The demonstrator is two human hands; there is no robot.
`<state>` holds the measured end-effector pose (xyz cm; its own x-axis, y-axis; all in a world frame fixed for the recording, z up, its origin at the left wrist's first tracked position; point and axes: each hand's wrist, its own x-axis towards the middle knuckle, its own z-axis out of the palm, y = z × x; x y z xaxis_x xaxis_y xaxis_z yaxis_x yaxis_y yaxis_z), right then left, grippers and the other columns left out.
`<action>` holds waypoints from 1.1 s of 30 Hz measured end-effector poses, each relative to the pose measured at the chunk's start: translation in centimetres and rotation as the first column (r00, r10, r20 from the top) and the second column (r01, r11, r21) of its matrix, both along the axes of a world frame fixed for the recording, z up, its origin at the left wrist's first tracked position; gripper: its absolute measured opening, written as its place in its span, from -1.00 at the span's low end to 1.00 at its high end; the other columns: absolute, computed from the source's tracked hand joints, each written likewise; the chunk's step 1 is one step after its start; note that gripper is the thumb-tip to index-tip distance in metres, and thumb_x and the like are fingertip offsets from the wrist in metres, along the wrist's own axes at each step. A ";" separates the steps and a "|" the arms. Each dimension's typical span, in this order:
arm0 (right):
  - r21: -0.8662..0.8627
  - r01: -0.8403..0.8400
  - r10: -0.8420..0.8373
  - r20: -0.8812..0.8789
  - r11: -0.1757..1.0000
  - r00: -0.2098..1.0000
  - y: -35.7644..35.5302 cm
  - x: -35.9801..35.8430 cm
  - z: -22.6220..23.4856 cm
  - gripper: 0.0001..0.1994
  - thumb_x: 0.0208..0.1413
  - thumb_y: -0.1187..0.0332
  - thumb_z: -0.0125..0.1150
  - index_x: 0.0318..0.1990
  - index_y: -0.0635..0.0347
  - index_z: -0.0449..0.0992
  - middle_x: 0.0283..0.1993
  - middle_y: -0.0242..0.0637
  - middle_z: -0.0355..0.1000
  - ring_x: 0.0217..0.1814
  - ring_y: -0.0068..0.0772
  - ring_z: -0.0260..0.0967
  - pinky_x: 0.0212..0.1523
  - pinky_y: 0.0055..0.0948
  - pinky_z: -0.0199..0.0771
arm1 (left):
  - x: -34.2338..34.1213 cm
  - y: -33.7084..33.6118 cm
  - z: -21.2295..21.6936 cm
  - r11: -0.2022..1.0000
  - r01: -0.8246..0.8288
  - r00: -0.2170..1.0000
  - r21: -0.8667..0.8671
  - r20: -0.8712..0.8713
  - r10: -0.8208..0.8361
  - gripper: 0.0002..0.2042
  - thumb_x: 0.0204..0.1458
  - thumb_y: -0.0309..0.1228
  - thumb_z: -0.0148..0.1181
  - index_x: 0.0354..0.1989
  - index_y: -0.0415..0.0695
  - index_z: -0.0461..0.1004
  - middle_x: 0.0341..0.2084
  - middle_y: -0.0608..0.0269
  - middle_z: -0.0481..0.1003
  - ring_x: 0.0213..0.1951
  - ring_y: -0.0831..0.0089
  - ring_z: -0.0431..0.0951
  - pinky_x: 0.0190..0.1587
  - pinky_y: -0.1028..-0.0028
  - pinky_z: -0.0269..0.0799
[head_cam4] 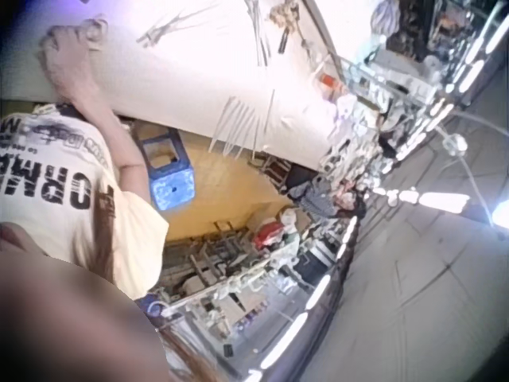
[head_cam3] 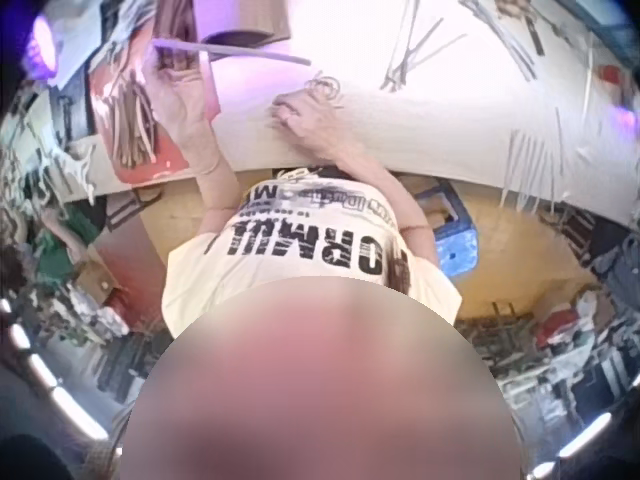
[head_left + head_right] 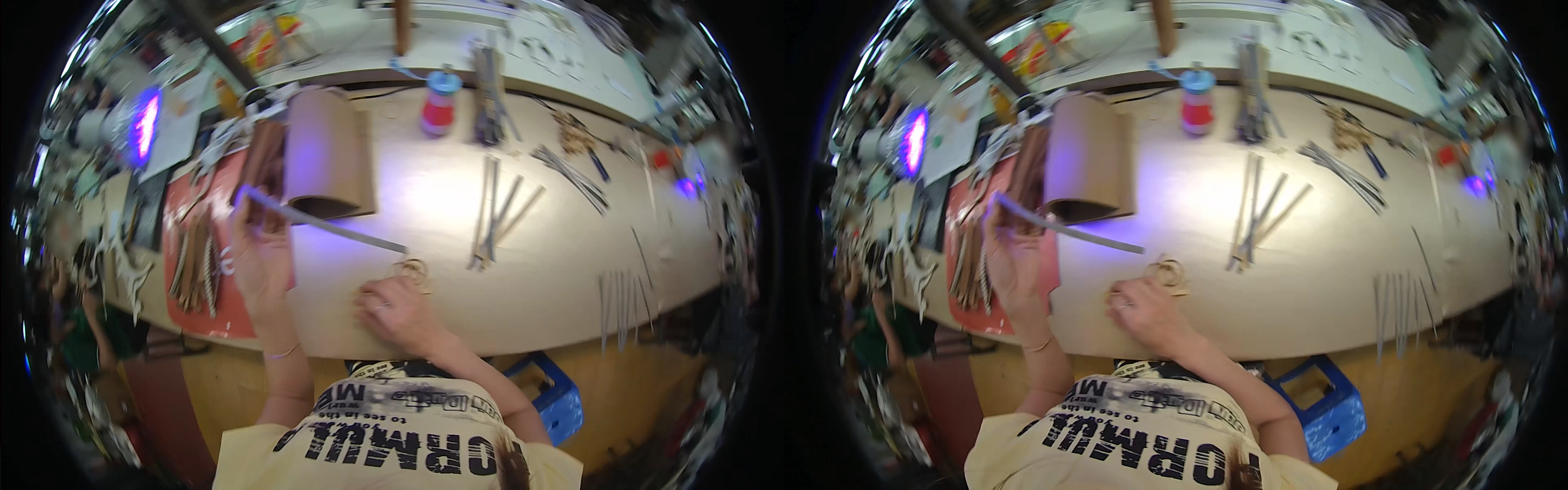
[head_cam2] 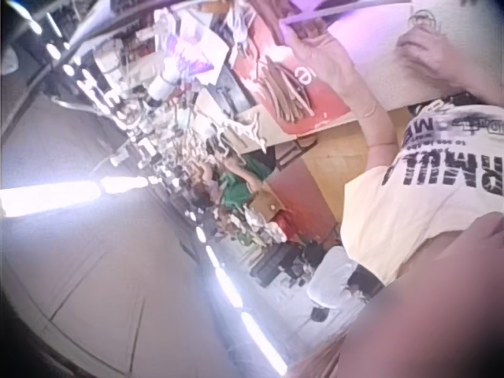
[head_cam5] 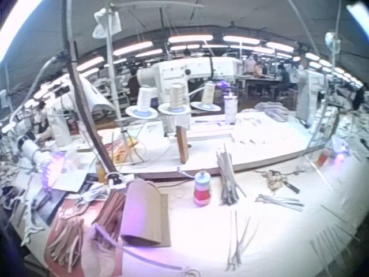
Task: The person repeatedly picks up thin strips of material, bends them into loops, and places them on the table. They also gather and align multiple straight strips, occasionally moving them aside or stacking them. The workspace contains various tools and materials, and other workers are visible in the background.
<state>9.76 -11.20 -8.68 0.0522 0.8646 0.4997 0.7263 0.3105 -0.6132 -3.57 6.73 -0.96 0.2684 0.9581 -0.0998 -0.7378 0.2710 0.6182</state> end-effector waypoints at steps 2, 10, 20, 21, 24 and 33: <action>0.001 -0.033 0.033 0.048 0.999 0.998 0.6 -0.7 -0.2 -0.86 0.02 0.34 0.24 -0.33 0.20 0.49 -0.15 -0.20 0.44 -0.09 -0.22 0.39 -0.04 -0.23 0.38 | 0.3 -0.1 -0.3 0.999 0.033 0.999 0.022 -0.026 -0.033 -0.78 0.14 -0.34 0.23 -0.08 -0.13 0.53 -0.18 0.25 0.59 -0.12 0.44 0.56 0.06 0.36 0.45; 0.127 0.147 -0.168 0.178 0.981 0.970 0.4 0.2 2.6 -0.75 -0.01 0.18 0.28 -0.52 0.11 0.42 -0.41 -0.37 0.34 -0.27 -0.33 0.34 -0.18 -0.37 0.28 | 2.0 -0.5 -0.6 0.947 0.051 0.968 0.316 -0.250 0.031 -0.76 0.21 -0.36 0.12 -0.06 -0.26 0.50 -0.18 0.15 0.57 -0.13 0.42 0.54 0.04 0.34 0.44; 0.193 0.524 -0.448 -0.330 0.830 0.831 -3.2 5.9 10.1 -0.68 0.13 0.10 0.24 -0.35 0.23 0.57 -0.23 -0.26 0.51 -0.15 -0.20 0.44 -0.09 -0.24 0.32 | 6.4 -7.9 2.6 0.333 0.585 0.765 0.739 -0.640 0.077 -0.92 0.03 -0.36 0.26 -0.41 -0.07 0.53 0.23 -0.05 0.29 0.27 -0.03 0.23 0.24 0.13 0.16; 0.131 0.369 -0.282 -0.432 0.920 0.857 -3.8 6.8 10.4 -0.69 0.16 0.13 0.22 -0.32 0.25 0.57 -0.27 -0.24 0.50 -0.21 -0.21 0.45 -0.12 -0.26 0.35 | 6.7 -8.5 2.8 0.283 0.644 0.740 0.711 -0.673 0.007 -0.93 -0.02 -0.36 0.29 -0.45 -0.04 0.55 0.26 -0.06 0.26 0.31 -0.10 0.16 0.28 0.07 0.10; -0.075 -0.263 0.153 -0.648 0.962 0.746 -5.1 8.9 10.5 -0.76 0.23 0.29 0.15 -0.22 0.33 0.58 -0.41 -0.21 0.50 -0.39 -0.36 0.46 -0.30 -0.43 0.44 | 7.3 -9.6 3.2 0.257 0.708 0.696 0.658 -0.712 -0.092 -0.94 -0.11 -0.35 0.32 -0.56 0.06 0.58 0.25 -0.07 0.27 0.36 -0.18 0.08 0.36 -0.04 -0.09; -0.247 -0.376 -0.127 -0.940 0.893 0.316 -10.2 9.6 9.1 -0.88 0.16 0.42 0.24 -0.30 0.32 0.58 -0.43 -0.47 0.48 -0.40 -0.73 0.34 -0.39 -0.57 0.36 | 8.2 -10.9 1.9 0.336 0.770 0.626 0.543 -0.744 -0.232 -0.81 -0.05 -0.37 0.30 -0.23 -0.05 0.60 0.23 -0.09 0.29 0.32 -0.07 0.20 0.33 0.07 0.07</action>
<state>19.38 -21.38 0.44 0.1266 0.9813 -0.1453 -0.4211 -0.0794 -0.9035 4.65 -4.19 0.94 0.8930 0.3511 0.2816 -0.1767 -0.3019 0.9368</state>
